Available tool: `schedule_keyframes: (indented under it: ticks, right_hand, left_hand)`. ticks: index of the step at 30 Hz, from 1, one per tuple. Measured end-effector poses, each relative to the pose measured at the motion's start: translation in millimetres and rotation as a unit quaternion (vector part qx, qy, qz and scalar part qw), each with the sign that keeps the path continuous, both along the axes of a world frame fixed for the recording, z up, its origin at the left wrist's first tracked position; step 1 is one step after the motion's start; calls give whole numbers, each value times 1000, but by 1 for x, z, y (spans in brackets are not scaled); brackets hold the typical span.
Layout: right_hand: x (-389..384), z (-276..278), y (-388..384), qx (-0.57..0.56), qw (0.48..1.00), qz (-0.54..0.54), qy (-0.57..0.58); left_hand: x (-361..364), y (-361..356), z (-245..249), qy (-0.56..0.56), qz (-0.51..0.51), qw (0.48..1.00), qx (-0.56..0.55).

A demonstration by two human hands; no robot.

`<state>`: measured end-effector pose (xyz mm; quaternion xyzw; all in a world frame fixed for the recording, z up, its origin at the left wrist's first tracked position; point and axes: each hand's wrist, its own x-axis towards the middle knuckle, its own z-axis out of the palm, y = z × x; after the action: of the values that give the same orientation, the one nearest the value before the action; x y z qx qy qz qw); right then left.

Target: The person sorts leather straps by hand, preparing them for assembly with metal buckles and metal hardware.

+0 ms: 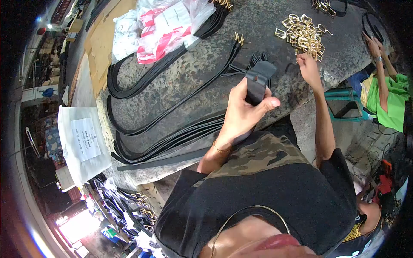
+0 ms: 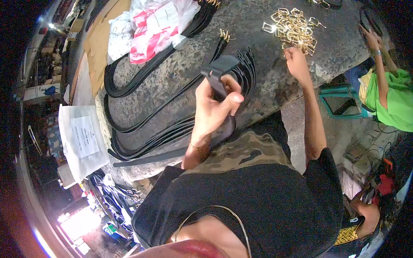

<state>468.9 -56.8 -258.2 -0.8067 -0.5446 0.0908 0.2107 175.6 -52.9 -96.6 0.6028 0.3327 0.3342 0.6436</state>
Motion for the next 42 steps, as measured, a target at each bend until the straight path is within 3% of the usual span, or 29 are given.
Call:
schedule_keyframes:
  ticks: [1, 2, 3, 6, 8, 10, 11, 14, 17, 24, 27, 29, 32, 36, 38, 42]
  right_hand:
    - [-10, 4, -4, 40, 946, -38, 318]
    - [-15, 7, -8, 78, 791, -73, 602]
    - [-12, 3, -14, 87, 683, 36, 725]
    - [-41, 16, -25, 95, 472, 179, 858]
    - [-62, 34, -31, 90, 485, 133, 860]
    - [-76, 42, -33, 87, 443, 176, 875]
    - [-83, 57, -35, 81, 491, 171, 850]
    - [-88, 64, -34, 78, 512, 178, 837]
    - [-92, 76, -35, 79, 516, 160, 838]
    - [-98, 79, -36, 102, 521, 159, 833]
    - [-103, 90, -33, 118, 560, 112, 812]
    - [-95, 81, -30, 159, 699, 156, 679]
    - [-92, 85, -34, 170, 655, 198, 709]
    - [-96, 87, -40, 163, 614, 171, 753]
    - [-98, 84, -40, 135, 709, 100, 685]
    - [-105, 86, -41, 117, 726, 81, 673]
  left_hand:
    - [2, 3, -2, -16, -21, 1000, -16]
    - [5, 6, -1, -32, -43, 998, -30]
    - [14, 8, 1, -63, -32, 996, -60]
    - [31, 19, -9, -6, -11, 996, -85]
    - [40, 26, -18, -9, -2, 996, -88]
    - [45, 29, -17, 30, -30, 997, -63]
    - [48, 28, -12, 47, -29, 997, -60]
    - [53, 26, -20, 74, 0, 997, -20]
    - [54, 26, -23, 26, 21, 999, -41]
    - [48, 24, -19, 31, -5, 997, -65]
    - [46, 23, -18, 3, 46, 997, -63]
    - [43, 25, -17, 0, 59, 997, -59]
    - [41, 27, -12, -3, 83, 995, -57]
    - [42, 26, -15, -5, 100, 993, -62]
    - [44, 25, -18, -5, 97, 994, -59]
    - [44, 22, -17, -7, 77, 995, -66]
